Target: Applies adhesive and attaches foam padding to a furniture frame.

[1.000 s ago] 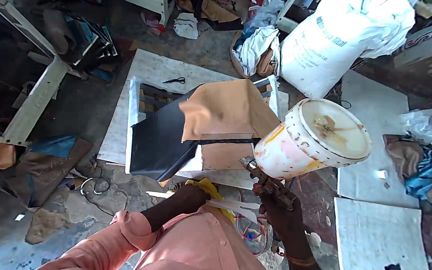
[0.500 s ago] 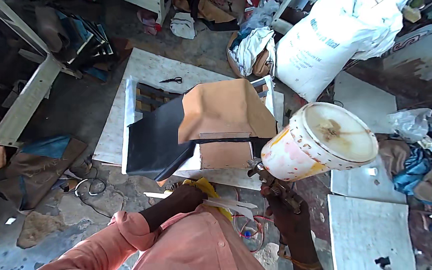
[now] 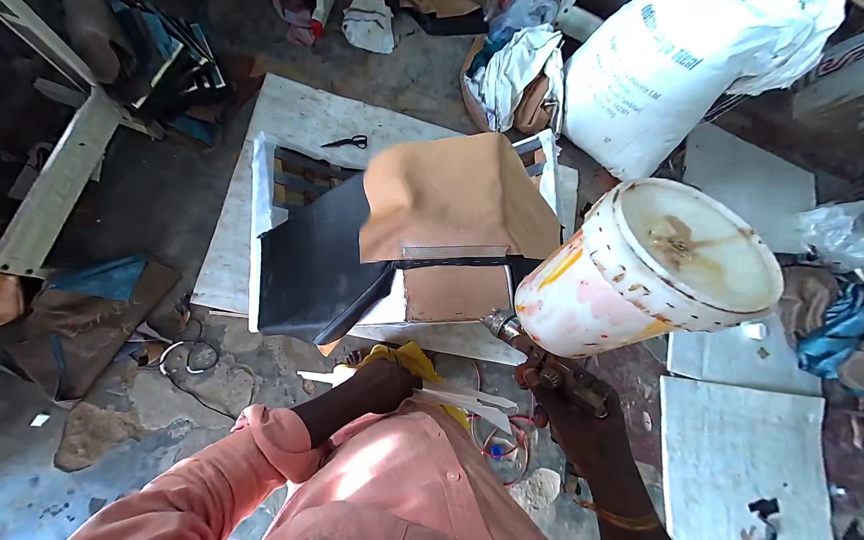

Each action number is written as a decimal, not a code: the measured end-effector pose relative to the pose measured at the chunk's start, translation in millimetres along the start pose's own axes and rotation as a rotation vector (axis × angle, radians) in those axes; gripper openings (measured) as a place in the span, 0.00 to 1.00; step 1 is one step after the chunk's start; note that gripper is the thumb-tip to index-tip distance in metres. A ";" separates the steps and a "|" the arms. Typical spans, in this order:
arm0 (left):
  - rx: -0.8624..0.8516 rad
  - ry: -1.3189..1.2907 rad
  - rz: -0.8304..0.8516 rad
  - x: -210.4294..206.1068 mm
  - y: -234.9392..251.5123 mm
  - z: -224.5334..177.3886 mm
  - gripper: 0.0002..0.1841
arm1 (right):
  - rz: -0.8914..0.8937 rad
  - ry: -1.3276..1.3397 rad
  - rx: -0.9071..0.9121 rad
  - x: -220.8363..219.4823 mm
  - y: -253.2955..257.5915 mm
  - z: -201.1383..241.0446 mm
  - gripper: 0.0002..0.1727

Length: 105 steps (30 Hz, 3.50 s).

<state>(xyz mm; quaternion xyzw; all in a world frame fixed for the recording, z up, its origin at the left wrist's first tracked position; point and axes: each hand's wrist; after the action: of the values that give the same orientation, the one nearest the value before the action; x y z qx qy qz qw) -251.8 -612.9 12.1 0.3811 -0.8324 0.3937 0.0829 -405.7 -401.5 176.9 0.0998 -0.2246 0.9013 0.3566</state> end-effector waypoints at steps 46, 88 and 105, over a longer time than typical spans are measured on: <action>0.032 0.097 0.110 1.4 15.1 -1.9 0.17 | -0.076 -0.017 0.004 50.2 -48.3 -20.8 0.17; 0.275 -0.281 -0.334 135.3 51.4 -130.7 0.19 | -0.042 -0.731 0.567 48.5 377.9 -70.2 0.36; 0.302 -0.142 -0.215 151.0 17.7 -105.0 0.20 | 0.223 -0.700 0.621 69.5 365.6 -78.2 0.66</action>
<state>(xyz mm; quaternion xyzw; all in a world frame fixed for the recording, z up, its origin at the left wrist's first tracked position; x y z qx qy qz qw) -386.3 -616.4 138.8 0.5027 -0.7222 0.4750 0.0078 -709.1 -558.4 9.7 0.4745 -0.0606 0.8707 0.1142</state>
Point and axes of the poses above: each hand's wrist, its own y-axis towards the middle knuckle, its own x-axis out of the back of the hand, z = x × y, and after that the axes turned 10 degrees about z, right-handed
